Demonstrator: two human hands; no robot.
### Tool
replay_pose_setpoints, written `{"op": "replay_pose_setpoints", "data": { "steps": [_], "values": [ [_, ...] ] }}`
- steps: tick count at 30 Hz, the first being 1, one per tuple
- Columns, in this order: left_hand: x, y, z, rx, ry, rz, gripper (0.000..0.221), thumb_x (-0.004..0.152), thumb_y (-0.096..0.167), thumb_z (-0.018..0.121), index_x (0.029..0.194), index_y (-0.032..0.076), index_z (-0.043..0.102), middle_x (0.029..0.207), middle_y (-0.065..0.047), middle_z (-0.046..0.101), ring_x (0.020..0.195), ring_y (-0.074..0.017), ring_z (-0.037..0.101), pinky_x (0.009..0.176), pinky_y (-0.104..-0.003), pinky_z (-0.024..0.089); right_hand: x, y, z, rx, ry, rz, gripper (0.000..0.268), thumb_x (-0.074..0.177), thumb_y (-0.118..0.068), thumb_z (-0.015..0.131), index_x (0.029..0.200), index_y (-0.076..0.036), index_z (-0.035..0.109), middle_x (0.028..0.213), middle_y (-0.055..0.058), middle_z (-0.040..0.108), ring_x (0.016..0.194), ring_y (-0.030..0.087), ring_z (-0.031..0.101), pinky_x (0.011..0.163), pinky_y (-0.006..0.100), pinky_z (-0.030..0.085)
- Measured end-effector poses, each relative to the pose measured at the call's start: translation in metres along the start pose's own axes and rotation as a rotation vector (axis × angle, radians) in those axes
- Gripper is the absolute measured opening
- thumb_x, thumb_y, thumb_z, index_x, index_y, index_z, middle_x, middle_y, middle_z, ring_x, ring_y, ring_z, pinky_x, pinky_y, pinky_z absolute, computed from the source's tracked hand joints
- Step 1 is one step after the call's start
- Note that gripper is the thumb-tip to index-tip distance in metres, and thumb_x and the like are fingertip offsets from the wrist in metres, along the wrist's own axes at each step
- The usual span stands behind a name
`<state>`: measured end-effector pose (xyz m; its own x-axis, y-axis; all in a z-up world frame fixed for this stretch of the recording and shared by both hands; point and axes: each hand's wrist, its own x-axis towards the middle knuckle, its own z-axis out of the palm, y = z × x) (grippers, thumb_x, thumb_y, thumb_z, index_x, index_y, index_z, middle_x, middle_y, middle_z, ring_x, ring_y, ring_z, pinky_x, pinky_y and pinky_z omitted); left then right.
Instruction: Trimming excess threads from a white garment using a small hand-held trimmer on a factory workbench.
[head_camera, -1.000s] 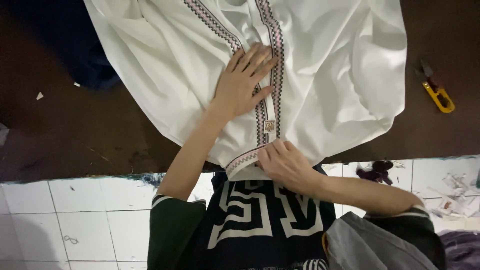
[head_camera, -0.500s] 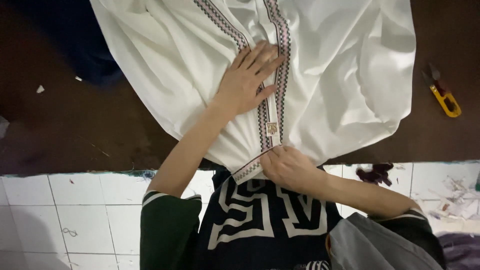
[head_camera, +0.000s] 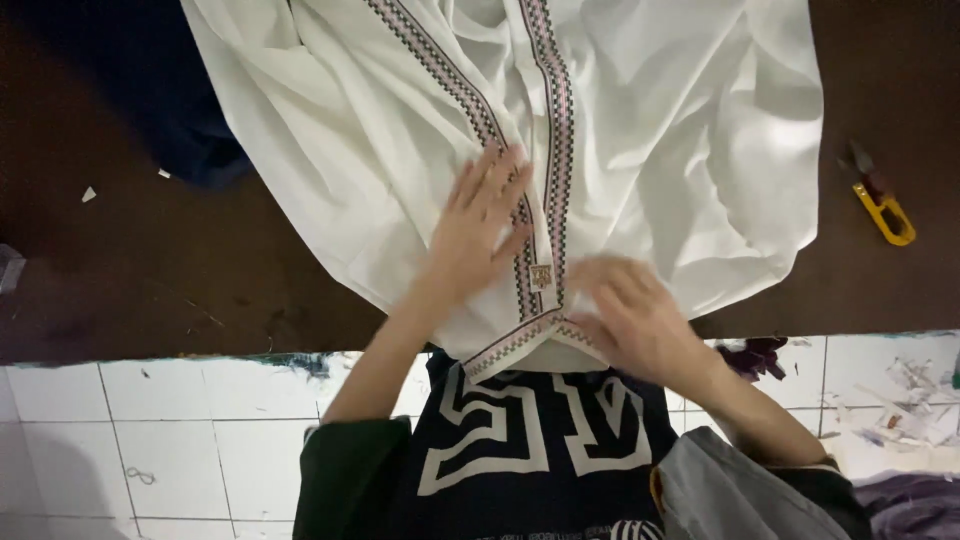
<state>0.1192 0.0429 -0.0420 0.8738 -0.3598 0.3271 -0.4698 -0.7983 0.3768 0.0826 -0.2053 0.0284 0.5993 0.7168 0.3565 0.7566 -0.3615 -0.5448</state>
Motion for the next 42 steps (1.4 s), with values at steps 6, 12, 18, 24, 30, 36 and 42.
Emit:
{"op": "replay_pose_setpoints", "data": {
  "steps": [6,12,18,24,30,36,42],
  "values": [
    [-0.064,0.039,-0.002,-0.014,-0.074,0.046,0.069,0.103,0.056,0.048,0.159,0.017,0.038,0.165,-0.009,0.036,0.153,-0.0319,0.032,0.124,-0.05,0.026,-0.033,0.039,0.021,-0.408,-0.036,0.221,0.066,0.096,-0.042,0.066,0.153,-0.01,0.052,0.155,0.026,0.046,0.147,0.05,0.037,0.118,0.059,0.031],
    [-0.069,0.047,0.0,-0.253,0.038,-0.084,0.065,0.103,0.052,0.049,0.154,0.011,0.045,0.157,-0.012,0.043,0.149,-0.0371,0.037,0.123,-0.055,0.027,-0.046,0.034,0.035,-0.248,0.16,0.207,0.045,0.094,-0.03,0.069,0.136,-0.013,0.068,0.14,0.016,0.058,0.137,0.046,0.051,0.114,0.058,0.039],
    [-0.069,0.064,-0.007,-0.124,-0.011,-0.124,0.06,0.104,0.04,0.054,0.152,0.004,0.046,0.151,-0.016,0.047,0.145,-0.0366,0.041,0.123,-0.056,0.023,-0.029,0.011,0.042,-0.246,0.082,0.275,0.032,0.092,-0.037,0.074,0.12,-0.021,0.072,0.123,0.005,0.058,0.135,0.038,0.051,0.116,0.057,0.038],
    [-0.078,0.075,-0.008,0.148,-0.158,-0.075,0.064,0.109,0.045,0.041,0.163,0.013,0.03,0.167,-0.016,0.029,0.154,-0.0363,0.026,0.122,-0.06,0.017,-0.026,0.009,0.037,-0.265,-0.039,0.183,0.038,0.088,-0.037,0.074,0.123,-0.024,0.07,0.132,0.008,0.054,0.142,0.041,0.044,0.118,0.062,0.032],
    [-0.068,0.079,-0.02,-0.045,-0.185,-0.157,0.066,0.107,0.05,0.045,0.159,0.01,0.037,0.163,-0.018,0.034,0.152,-0.037,0.028,0.122,-0.06,0.014,-0.014,0.025,0.032,-0.254,0.001,0.18,0.035,0.087,-0.03,0.072,0.12,-0.017,0.069,0.119,0.009,0.06,0.129,0.038,0.056,0.11,0.052,0.042],
    [-0.005,0.025,-0.041,-0.219,0.102,-0.384,0.036,0.096,0.038,0.069,0.124,0.015,0.064,0.117,-0.004,0.066,0.111,-0.0267,0.068,0.097,-0.044,0.053,0.038,0.063,0.043,-0.273,0.067,0.158,0.026,0.086,-0.019,0.076,0.111,-0.014,0.071,0.095,0.006,0.062,0.093,0.028,0.068,0.081,0.039,0.053],
    [0.091,-0.085,-0.055,-0.096,0.18,-0.805,0.036,0.096,0.045,0.065,0.1,0.011,0.057,0.099,-0.011,0.062,0.091,-0.0307,0.064,0.077,-0.046,0.049,0.086,0.042,0.053,-0.1,-0.222,0.292,0.026,0.105,-0.028,0.062,0.09,-0.008,0.059,0.079,0.006,0.062,0.064,0.021,0.06,0.054,0.035,0.052]
  ]
}}
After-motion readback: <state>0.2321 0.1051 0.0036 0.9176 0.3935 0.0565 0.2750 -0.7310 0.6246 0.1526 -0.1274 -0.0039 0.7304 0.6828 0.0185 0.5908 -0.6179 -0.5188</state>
